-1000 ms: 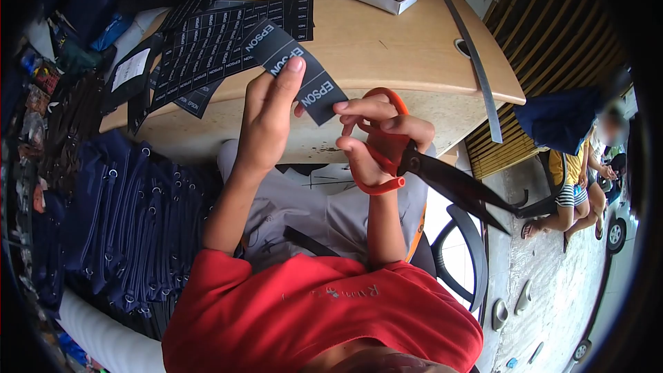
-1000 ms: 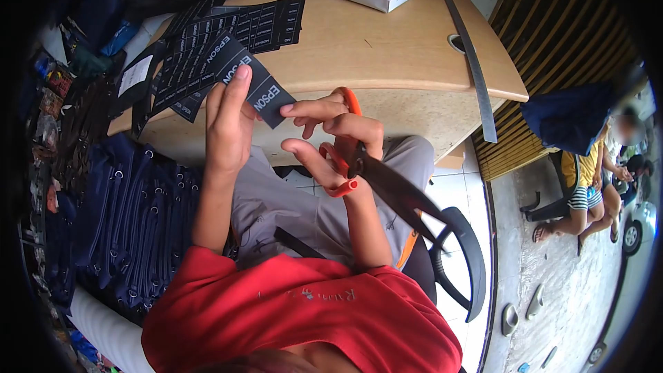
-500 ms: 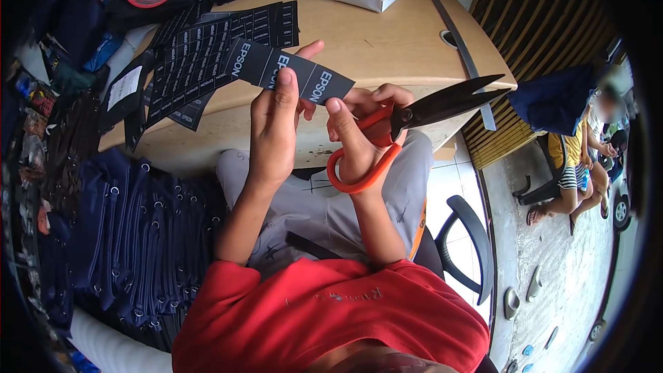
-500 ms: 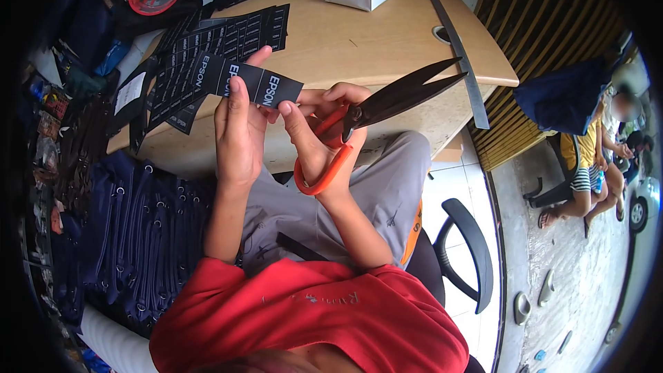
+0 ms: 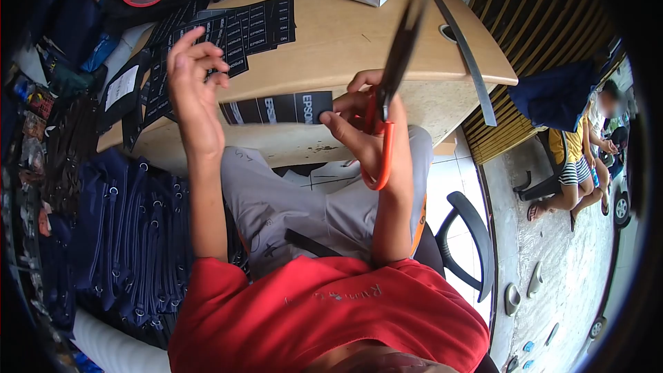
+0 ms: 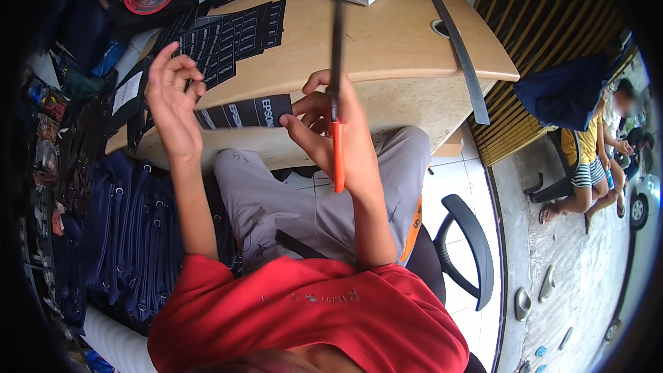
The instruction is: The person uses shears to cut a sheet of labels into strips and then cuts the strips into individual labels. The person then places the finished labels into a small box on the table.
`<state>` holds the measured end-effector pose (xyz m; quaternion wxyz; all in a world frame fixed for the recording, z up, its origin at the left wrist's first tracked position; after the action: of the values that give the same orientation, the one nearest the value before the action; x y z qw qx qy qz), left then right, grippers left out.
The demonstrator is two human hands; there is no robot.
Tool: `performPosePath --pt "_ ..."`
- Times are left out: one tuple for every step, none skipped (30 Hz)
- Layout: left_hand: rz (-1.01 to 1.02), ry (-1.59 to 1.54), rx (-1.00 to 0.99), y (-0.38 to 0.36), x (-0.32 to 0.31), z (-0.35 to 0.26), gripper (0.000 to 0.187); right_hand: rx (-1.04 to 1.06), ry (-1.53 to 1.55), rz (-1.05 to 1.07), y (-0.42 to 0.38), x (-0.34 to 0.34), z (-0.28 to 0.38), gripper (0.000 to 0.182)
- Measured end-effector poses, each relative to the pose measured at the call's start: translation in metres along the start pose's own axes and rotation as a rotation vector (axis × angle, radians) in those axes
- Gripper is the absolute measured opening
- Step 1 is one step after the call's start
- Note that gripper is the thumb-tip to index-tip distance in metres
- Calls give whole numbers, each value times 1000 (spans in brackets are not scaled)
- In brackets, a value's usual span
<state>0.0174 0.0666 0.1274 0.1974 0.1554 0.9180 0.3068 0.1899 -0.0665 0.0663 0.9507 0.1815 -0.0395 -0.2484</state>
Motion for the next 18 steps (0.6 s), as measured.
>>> performPosePath --pt "-49 73 -44 3 9 -7 46 -37 -74 96 -1 -1 0 40" --pt "35 202 -84 5 14 -13 41 -20 -108 117 -1 -3 -4 38" --pt "36 205 -80 3 15 -15 41 -24 -106 117 -1 -5 -4 38" --pt "308 311 4 -2 1 -13 40 3 -99 144 0 -9 -3 38" --pt "578 413 91 -13 -10 -8 39 30 -91 175 0 -13 -2 37" --pt "677 456 124 -24 -19 -2 39 40 -133 195 0 -15 -3 36" --pt "776 498 155 -36 -25 6 40 39 -131 203 1 -17 -4 36" --pt "771 499 158 -38 -22 12 40 72 -126 220 1 -20 -4 36" --pt "874 487 157 -43 -22 21 32 104 -121 233 1 -21 -4 36" --pt "982 471 157 -48 -23 27 25 99 -119 229 2 -20 -4 36" --pt "989 469 163 -51 -21 28 25 60 -124 232 2 -18 -3 36" --pt "906 412 241 -50 -16 29 21 22 -129 234 1 -17 -4 36" --pt "821 356 317 -50 -11 31 22 17 -128 227 1 -18 -4 36" --pt "826 355 318 -55 -12 32 22 18 -107 157 2 -17 -3 35" --pt "623 200 368 -56 -8 32 22 23 -85 90 3 -15 -1 35" --pt "414 49 411 -55 -3 33 24 -37 -20 71 2 -14 1 36" --pt "409 55 405 -55 -6 32 24 52 31 79 3 -14 -7 41" --pt "273 44 344 -51 -2 28 25 96 121 88 2 -17 -16 47"
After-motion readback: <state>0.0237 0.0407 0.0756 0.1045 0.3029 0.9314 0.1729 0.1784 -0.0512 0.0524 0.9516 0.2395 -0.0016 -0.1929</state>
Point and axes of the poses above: each hand's wrist, its own y-axis towards the middle knuckle, its own x-axis out of the back of the hand, z = x × y, the point moved 5 cm from there along y, towards the middle knuckle, and after that the axes turned 13 degrees about -y, right-handed, at the moved point
